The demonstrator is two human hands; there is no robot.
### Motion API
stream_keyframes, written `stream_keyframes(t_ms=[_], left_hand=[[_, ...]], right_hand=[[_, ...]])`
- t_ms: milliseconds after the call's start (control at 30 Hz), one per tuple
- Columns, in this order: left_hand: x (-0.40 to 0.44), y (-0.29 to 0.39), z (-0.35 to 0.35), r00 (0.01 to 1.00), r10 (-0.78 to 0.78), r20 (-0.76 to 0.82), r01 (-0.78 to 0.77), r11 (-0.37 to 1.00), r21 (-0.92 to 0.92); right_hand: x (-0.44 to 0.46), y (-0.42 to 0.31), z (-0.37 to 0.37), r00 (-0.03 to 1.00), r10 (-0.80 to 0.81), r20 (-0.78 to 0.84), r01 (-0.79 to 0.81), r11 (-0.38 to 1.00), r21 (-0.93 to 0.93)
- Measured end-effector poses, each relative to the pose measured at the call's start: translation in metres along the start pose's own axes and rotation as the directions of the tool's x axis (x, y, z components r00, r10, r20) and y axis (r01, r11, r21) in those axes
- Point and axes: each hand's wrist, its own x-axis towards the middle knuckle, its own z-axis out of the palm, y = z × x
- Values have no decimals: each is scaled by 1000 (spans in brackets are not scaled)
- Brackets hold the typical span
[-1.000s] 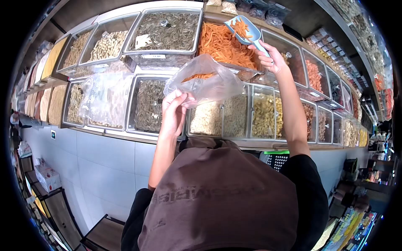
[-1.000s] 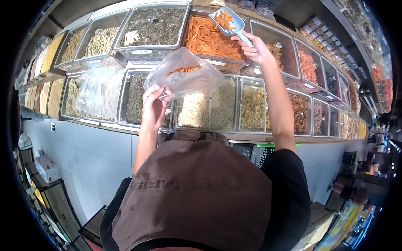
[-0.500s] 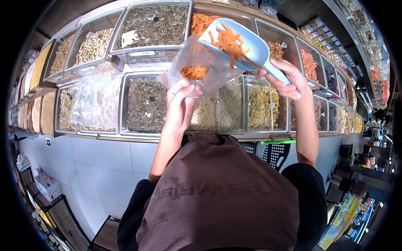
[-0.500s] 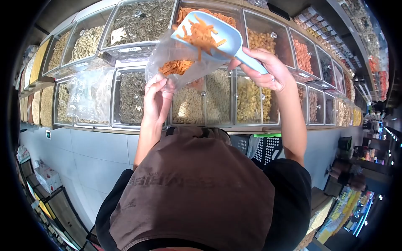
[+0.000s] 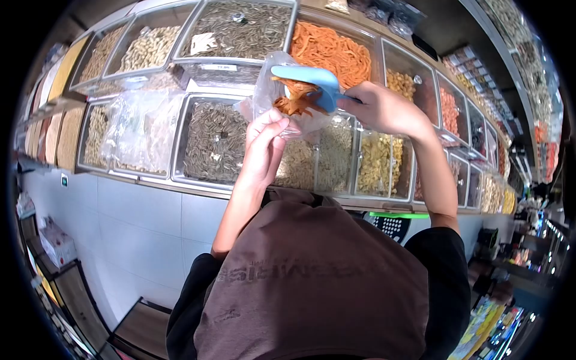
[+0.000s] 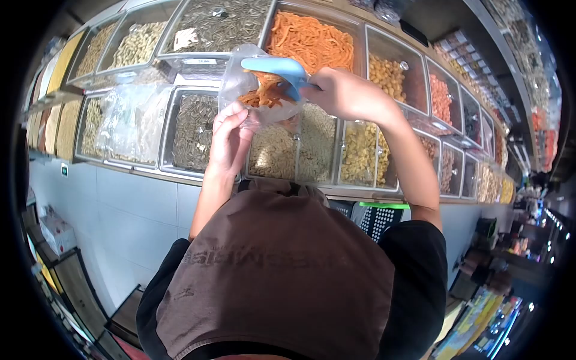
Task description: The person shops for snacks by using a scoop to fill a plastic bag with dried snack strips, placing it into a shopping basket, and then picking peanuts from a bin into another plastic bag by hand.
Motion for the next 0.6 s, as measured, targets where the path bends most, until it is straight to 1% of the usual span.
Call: stream_keyframes(t_ms=[100, 167, 233, 300, 367, 400, 433, 500, 533, 567, 600], left_hand=[[-9, 2, 0, 998, 44, -37, -46, 998, -43], [-15, 0, -1, 994, 77, -77, -80, 996, -29], [-19, -1, -2, 991, 51, -123, -61, 995, -78], [-22, -4, -9, 990, 35, -136, -47, 995, -83], [-25, -7, -17, 992, 59, -111, -71, 992, -105], [-27, -6, -17, 995, 60, -82, -66, 995, -73], [-28, -4, -15, 996, 67, -58, -70, 997, -43], [-31, 0, -4, 996, 41, -76, -36, 997, 68], [-33, -2, -4, 1000, 23, -13, -20, 986, 168], [-35, -2, -5, 999, 2, 48, -15, 963, 269], [-38, -1, -1, 997, -48, 57, 26, 941, 339]], right_hand=[[3, -9, -5, 995, -98, 7, 98, 992, -79], [4, -7, -9, 990, -141, 17, 143, 984, -105], [2, -1, -15, 989, -148, 16, 149, 985, -87], [-6, 2, -25, 994, -104, 18, 105, 992, -70], [-14, 17, -30, 991, -118, -71, 125, 987, 104], [-17, 30, -27, 985, -105, -134, 127, 979, 162], [-23, 33, -32, 991, -29, -132, 48, 989, 141], [-25, 58, -24, 962, 11, -273, 22, 993, 118], [-29, 63, -16, 958, 21, -285, 15, 992, 124], [-32, 68, -6, 922, 84, -378, -15, 983, 182], [-34, 74, 5, 874, 149, -463, -37, 970, 242]])
